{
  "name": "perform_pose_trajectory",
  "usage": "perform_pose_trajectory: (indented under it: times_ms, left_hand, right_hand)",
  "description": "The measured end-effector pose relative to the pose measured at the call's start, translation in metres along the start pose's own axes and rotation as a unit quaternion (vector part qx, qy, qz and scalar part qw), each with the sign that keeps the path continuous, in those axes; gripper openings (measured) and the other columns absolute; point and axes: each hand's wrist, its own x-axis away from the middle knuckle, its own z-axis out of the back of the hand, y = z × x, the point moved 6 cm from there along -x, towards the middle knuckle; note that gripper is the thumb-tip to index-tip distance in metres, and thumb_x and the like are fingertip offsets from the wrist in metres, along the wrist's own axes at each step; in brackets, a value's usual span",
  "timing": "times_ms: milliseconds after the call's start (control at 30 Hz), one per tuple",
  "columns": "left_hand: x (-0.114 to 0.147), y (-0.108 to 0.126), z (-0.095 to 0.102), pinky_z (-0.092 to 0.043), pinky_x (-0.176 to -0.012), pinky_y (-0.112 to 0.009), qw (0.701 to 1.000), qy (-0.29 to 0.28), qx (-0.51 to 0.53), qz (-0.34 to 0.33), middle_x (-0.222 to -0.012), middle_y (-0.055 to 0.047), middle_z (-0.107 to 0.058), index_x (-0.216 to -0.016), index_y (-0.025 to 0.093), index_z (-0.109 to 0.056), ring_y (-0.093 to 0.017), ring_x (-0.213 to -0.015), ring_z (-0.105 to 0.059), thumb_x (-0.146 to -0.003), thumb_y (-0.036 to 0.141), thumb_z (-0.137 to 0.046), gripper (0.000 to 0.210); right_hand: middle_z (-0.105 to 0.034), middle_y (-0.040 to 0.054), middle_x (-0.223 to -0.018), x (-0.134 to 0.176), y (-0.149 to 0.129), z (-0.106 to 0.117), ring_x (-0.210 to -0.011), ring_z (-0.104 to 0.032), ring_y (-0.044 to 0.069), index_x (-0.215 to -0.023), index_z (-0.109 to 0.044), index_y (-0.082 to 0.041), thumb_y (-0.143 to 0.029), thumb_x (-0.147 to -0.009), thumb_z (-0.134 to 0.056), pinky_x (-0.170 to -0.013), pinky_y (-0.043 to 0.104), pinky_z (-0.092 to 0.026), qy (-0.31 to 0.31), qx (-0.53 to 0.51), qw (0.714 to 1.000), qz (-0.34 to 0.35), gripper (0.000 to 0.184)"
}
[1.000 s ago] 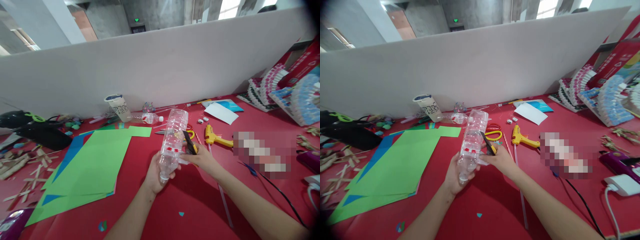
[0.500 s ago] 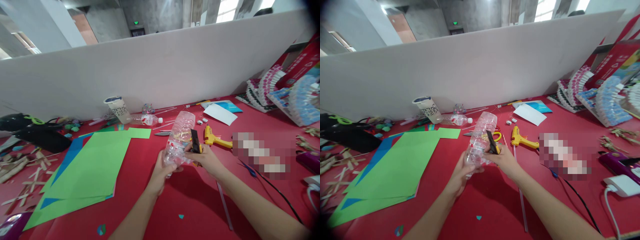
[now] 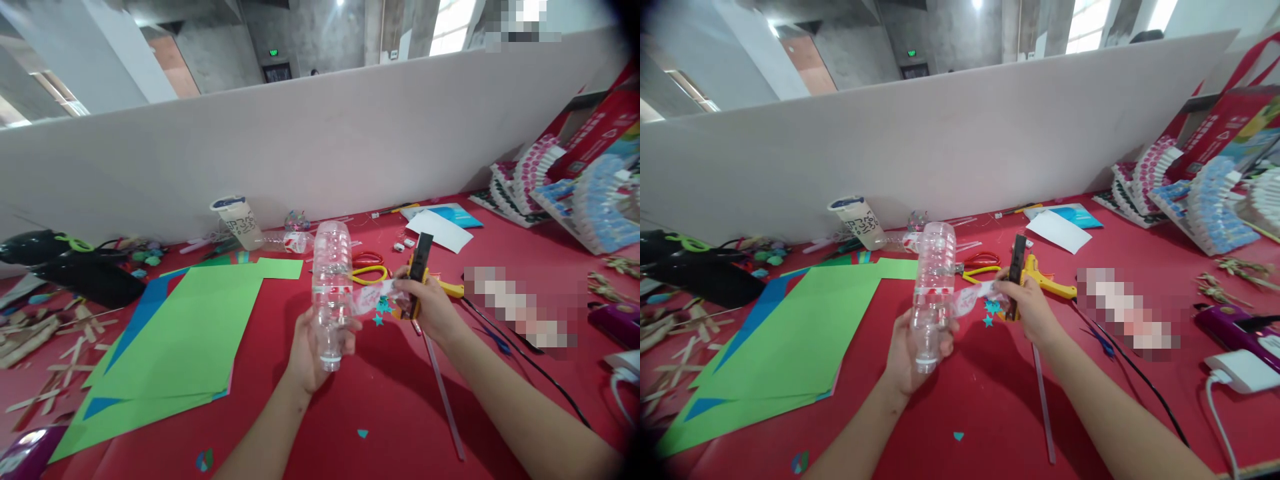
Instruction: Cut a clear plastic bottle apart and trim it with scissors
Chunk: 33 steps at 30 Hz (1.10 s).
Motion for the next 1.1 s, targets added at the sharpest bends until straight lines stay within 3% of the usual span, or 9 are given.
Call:
perform_pose_trajectory:
  times_ms: [167,233,367,433,500,633,833,967,1100]
  left_hand:
    - [0.009,0.006,-0.016,-0.031,-0.033,-0.016,0.986,-0.140,0.081,0.037,-0.063,-0.010,-0.064,-0.110,0.004,-0.063,-0.006,-0.033,-0.044,-0.086,0.057,-0.042,0.062]
    - [0.011,0.008,-0.017,-0.031,-0.032,-0.016,0.982,-0.156,0.096,0.042,-0.062,-0.008,-0.064,-0.117,0.003,-0.061,-0.006,-0.032,-0.043,-0.086,0.056,-0.042,0.064]
    - [0.006,0.010,-0.006,-0.053,-0.060,-0.023,0.993,-0.074,0.096,0.011,-0.090,-0.016,-0.070,-0.109,0.004,-0.065,-0.015,-0.064,-0.065,-0.080,0.056,-0.056,0.061]
    - [0.004,0.007,-0.003,-0.054,-0.074,-0.030,0.995,-0.049,0.090,0.016,-0.102,-0.017,-0.070,-0.105,0.007,-0.067,-0.023,-0.084,-0.068,-0.077,0.059,-0.059,0.060]
    - [0.003,0.003,-0.003,-0.054,-0.071,-0.032,0.995,-0.050,0.085,0.020,-0.101,-0.016,-0.070,-0.104,0.010,-0.067,-0.028,-0.090,-0.067,-0.076,0.061,-0.059,0.059]
    - [0.002,-0.005,0.003,-0.054,-0.065,-0.035,0.997,-0.031,0.061,0.029,-0.096,-0.015,-0.071,-0.103,0.011,-0.066,-0.029,-0.086,-0.067,-0.073,0.061,-0.062,0.059]
    - [0.001,-0.003,0.009,-0.052,-0.085,-0.039,0.999,0.013,0.039,0.014,-0.093,-0.014,-0.074,-0.097,0.010,-0.069,-0.030,-0.099,-0.066,-0.072,0.053,-0.067,0.050]
    - [0.001,0.004,0.011,-0.054,-0.081,-0.037,0.996,0.079,0.010,-0.037,-0.089,-0.011,-0.075,-0.098,0.010,-0.070,-0.028,-0.089,-0.069,-0.068,0.055,-0.071,0.054]
    - [0.003,0.007,0.012,-0.055,-0.075,-0.035,0.990,0.123,-0.017,-0.070,-0.080,-0.009,-0.074,-0.092,0.012,-0.070,-0.025,-0.078,-0.070,-0.066,0.054,-0.073,0.049]
  right_hand:
    - [-0.062,0.0075,-0.119,-0.019,-0.007,0.025,-0.095,-0.065,0.023,-0.121,-0.058,-0.018,-0.030,-0.094,-0.061,-0.078,0.042,-0.056,0.069,0.004,0.996,0.057,0.029]
    - [-0.062,0.0076,-0.120,-0.020,-0.009,0.030,-0.095,-0.065,0.023,-0.121,-0.058,-0.018,-0.031,-0.095,-0.060,-0.078,0.043,-0.056,0.075,0.016,0.994,0.075,0.030]
    - [-0.064,0.0066,-0.114,-0.012,-0.007,0.017,-0.088,-0.066,0.021,-0.119,-0.058,-0.018,-0.032,-0.095,-0.060,-0.073,0.039,-0.057,0.013,0.074,0.994,0.084,0.028]
    - [-0.066,0.0044,-0.103,-0.002,-0.003,-0.001,-0.077,-0.067,0.017,-0.113,-0.061,-0.017,-0.031,-0.095,-0.060,-0.065,0.033,-0.057,-0.053,0.121,0.988,0.076,0.023]
    - [-0.067,0.0015,-0.092,0.008,-0.001,-0.022,-0.068,-0.065,0.014,-0.103,-0.063,-0.015,-0.031,-0.095,-0.060,-0.059,0.030,-0.056,-0.124,0.178,0.973,0.080,0.018]
    - [-0.068,0.0022,-0.095,0.023,-0.006,-0.049,-0.081,-0.066,0.018,-0.095,-0.065,-0.016,-0.031,-0.094,-0.062,-0.073,0.037,-0.054,-0.211,0.288,0.922,0.151,0.016]
    - [-0.060,0.0001,-0.090,0.033,-0.014,-0.052,-0.078,-0.060,0.017,-0.093,-0.060,-0.018,-0.029,-0.091,-0.062,-0.071,0.035,-0.050,-0.167,0.364,0.892,0.208,0.011]
    - [-0.051,-0.0029,-0.084,0.042,-0.020,-0.051,-0.069,-0.053,0.016,-0.106,-0.045,-0.023,-0.020,-0.093,-0.051,-0.062,0.030,-0.046,-0.147,0.378,0.889,0.213,0.014]
    - [-0.056,0.0009,-0.087,0.045,-0.031,-0.056,-0.074,-0.055,0.019,-0.104,-0.051,-0.024,-0.021,-0.093,-0.051,-0.066,0.032,-0.044,-0.182,0.422,0.850,0.257,0.012]
